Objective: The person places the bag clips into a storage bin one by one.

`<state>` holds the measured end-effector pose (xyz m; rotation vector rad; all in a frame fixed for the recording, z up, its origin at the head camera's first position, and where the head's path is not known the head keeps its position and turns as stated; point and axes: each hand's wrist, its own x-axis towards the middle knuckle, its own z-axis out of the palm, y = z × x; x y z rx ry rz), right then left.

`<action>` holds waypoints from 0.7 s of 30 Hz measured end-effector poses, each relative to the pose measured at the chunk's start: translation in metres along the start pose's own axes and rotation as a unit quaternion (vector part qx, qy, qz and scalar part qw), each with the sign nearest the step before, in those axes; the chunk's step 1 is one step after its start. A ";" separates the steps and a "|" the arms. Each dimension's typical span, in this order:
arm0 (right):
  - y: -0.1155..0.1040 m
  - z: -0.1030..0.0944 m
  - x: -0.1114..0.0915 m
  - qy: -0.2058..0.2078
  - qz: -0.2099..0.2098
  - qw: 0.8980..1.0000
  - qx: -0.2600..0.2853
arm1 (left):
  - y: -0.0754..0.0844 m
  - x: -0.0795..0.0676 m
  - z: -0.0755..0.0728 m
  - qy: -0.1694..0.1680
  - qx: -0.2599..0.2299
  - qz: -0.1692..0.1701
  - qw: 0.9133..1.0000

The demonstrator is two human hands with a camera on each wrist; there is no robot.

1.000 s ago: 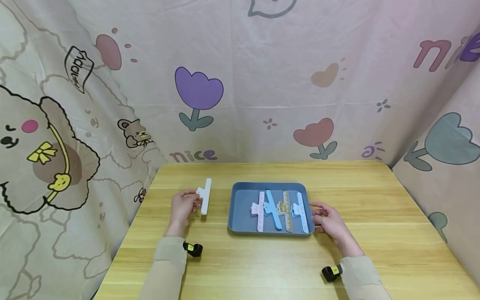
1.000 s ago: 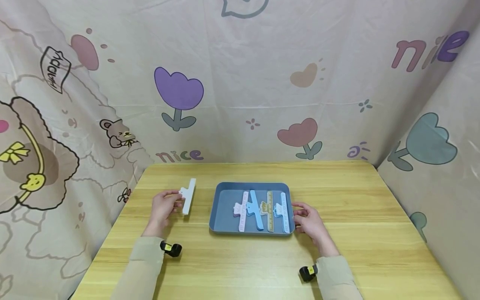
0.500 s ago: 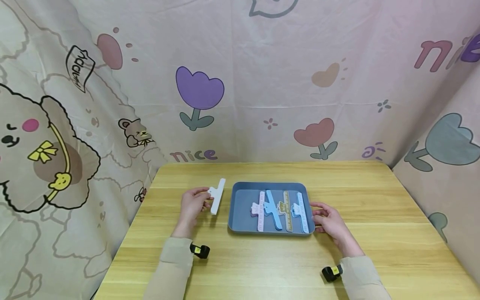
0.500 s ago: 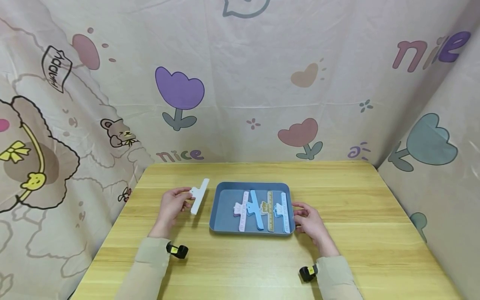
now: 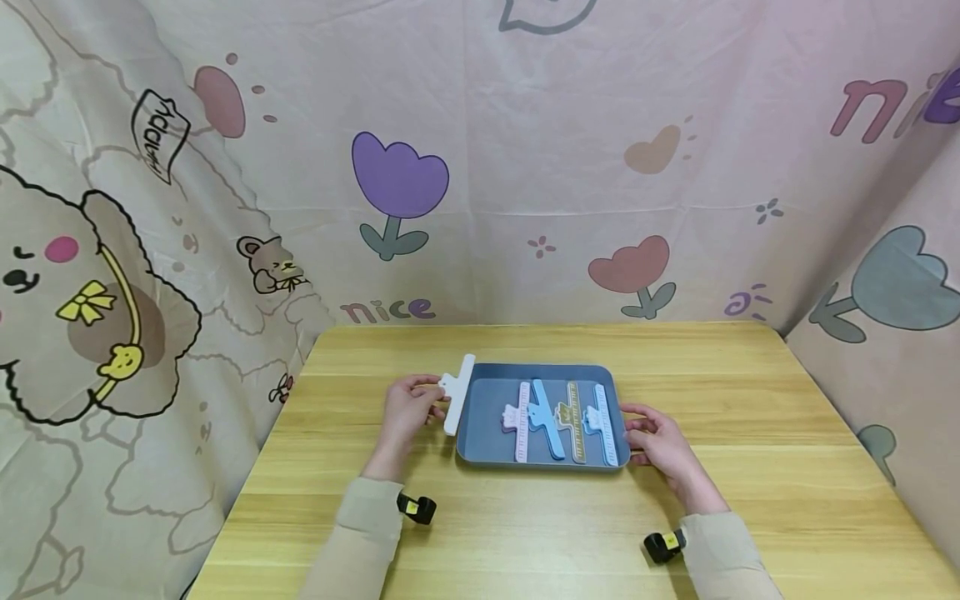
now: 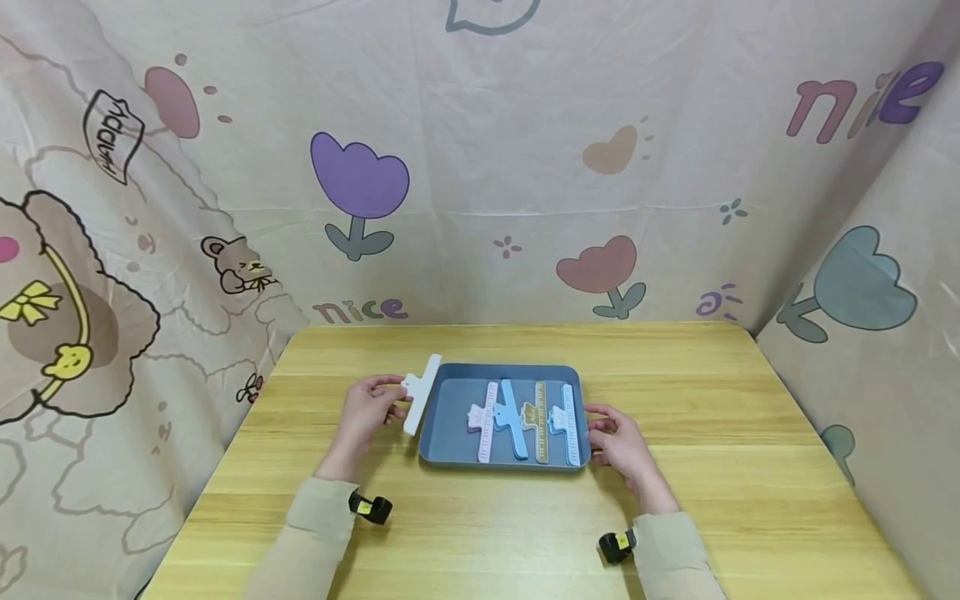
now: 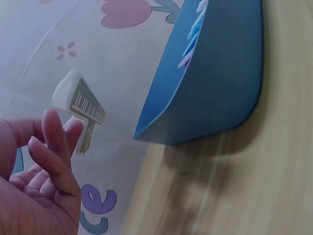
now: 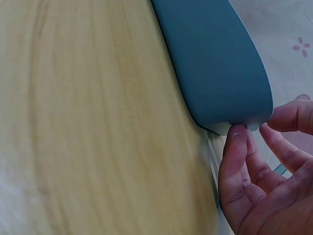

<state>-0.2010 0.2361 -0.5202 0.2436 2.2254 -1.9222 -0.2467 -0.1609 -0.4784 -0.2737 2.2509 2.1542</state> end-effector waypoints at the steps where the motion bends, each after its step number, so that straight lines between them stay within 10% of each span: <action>1: 0.000 0.000 0.000 -0.001 0.000 1.000 0.000 | 0.000 -0.001 0.002 -0.001 0.001 0.000 1.000; 21: 0.000 -0.001 0.000 -0.004 0.000 1.000 0.011 | -0.005 -0.007 0.026 -0.032 0.033 -0.018 0.999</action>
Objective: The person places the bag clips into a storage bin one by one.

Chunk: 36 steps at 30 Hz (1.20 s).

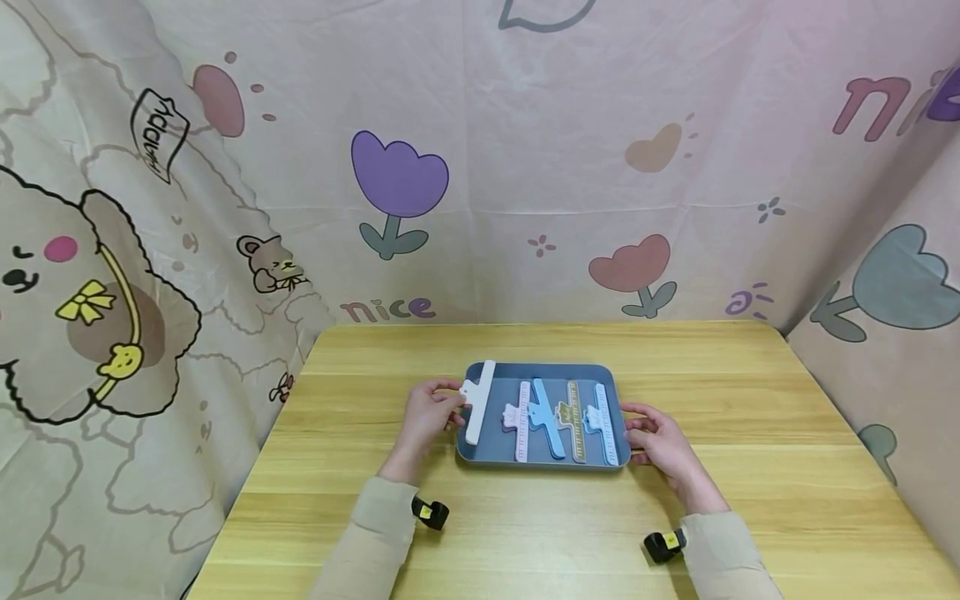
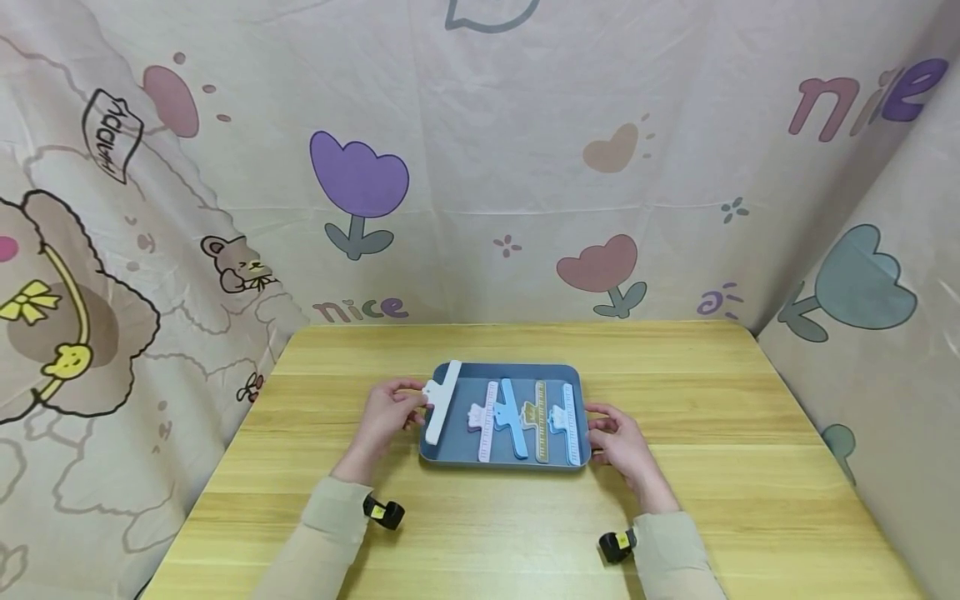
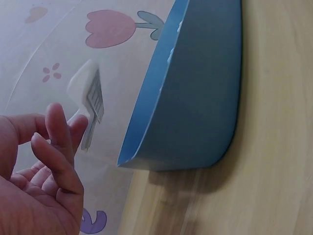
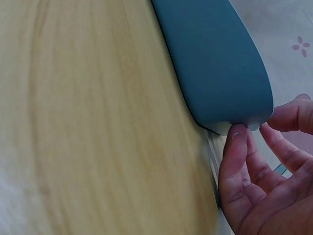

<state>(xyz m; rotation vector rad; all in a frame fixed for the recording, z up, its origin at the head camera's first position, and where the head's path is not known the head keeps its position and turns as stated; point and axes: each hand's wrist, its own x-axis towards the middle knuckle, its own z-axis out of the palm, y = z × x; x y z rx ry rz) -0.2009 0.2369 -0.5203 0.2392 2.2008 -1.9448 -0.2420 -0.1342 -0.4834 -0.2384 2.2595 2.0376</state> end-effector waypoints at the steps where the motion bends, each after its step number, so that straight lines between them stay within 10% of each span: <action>1: 0.000 0.000 0.000 0.000 0.000 1.000 -0.001 | 0.000 0.000 0.001 -0.004 0.002 -0.001 1.000; 36: 0.001 0.001 0.001 0.005 -0.002 1.000 -0.009 | -0.020 0.004 0.024 -0.025 0.168 0.027 0.985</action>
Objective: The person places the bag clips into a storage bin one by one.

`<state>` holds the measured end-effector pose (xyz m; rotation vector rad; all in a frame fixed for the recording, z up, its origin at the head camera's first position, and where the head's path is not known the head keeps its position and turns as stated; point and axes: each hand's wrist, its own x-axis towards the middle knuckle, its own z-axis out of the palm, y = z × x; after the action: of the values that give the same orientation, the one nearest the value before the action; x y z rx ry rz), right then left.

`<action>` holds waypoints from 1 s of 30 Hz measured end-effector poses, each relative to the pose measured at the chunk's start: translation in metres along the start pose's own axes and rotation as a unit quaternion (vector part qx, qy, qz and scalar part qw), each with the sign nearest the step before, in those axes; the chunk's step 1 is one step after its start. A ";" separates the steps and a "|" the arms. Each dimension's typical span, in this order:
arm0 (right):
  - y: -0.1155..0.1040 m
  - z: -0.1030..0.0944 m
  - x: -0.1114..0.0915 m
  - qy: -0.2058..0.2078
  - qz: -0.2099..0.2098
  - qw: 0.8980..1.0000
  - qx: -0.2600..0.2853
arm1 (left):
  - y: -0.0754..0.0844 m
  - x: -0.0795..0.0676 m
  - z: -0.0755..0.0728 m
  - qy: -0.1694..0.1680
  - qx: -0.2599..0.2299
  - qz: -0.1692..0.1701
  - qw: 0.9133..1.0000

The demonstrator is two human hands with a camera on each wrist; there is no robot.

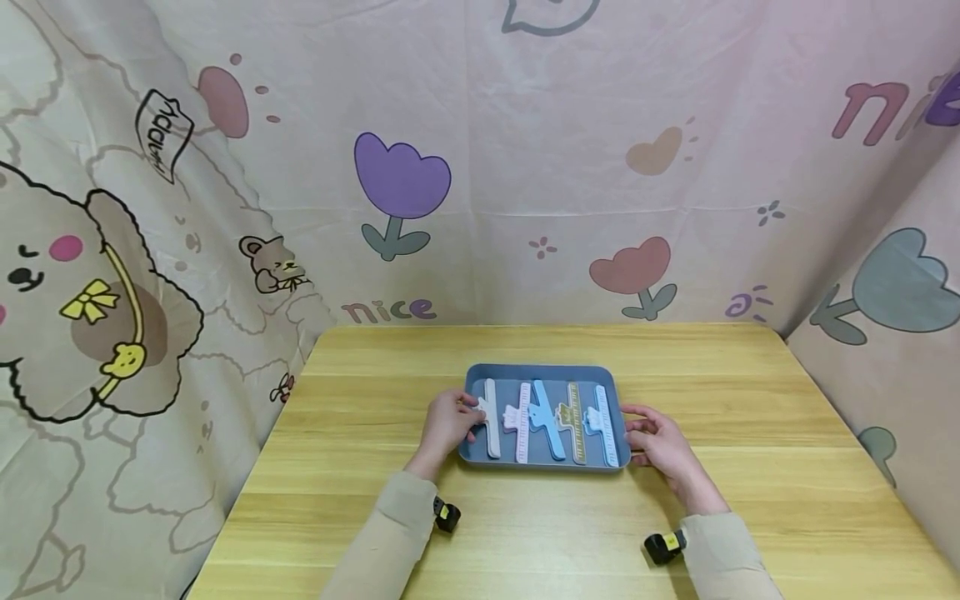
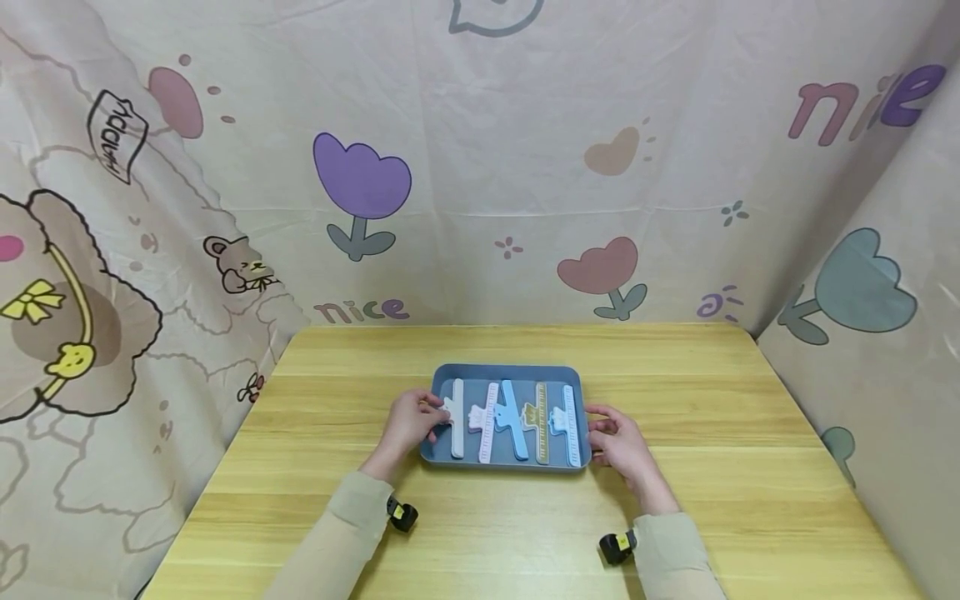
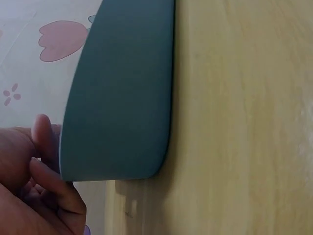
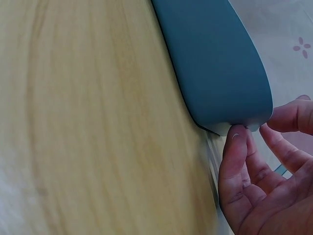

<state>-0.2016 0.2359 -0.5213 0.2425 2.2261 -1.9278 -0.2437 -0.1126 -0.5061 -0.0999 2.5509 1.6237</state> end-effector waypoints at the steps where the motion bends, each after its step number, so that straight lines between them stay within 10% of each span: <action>1: 0.000 0.000 0.000 0.000 0.000 1.000 0.000 | 0.000 0.000 0.000 0.000 0.004 0.000 1.000; 30: -0.004 0.000 0.001 -0.001 -0.015 0.999 -0.043 | 0.018 -0.016 -0.016 0.003 0.093 0.040 0.995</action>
<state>-0.2032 0.2358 -0.5177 0.1962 2.3169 -1.8409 -0.2310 -0.1193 -0.4812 0.0140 2.7283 1.4028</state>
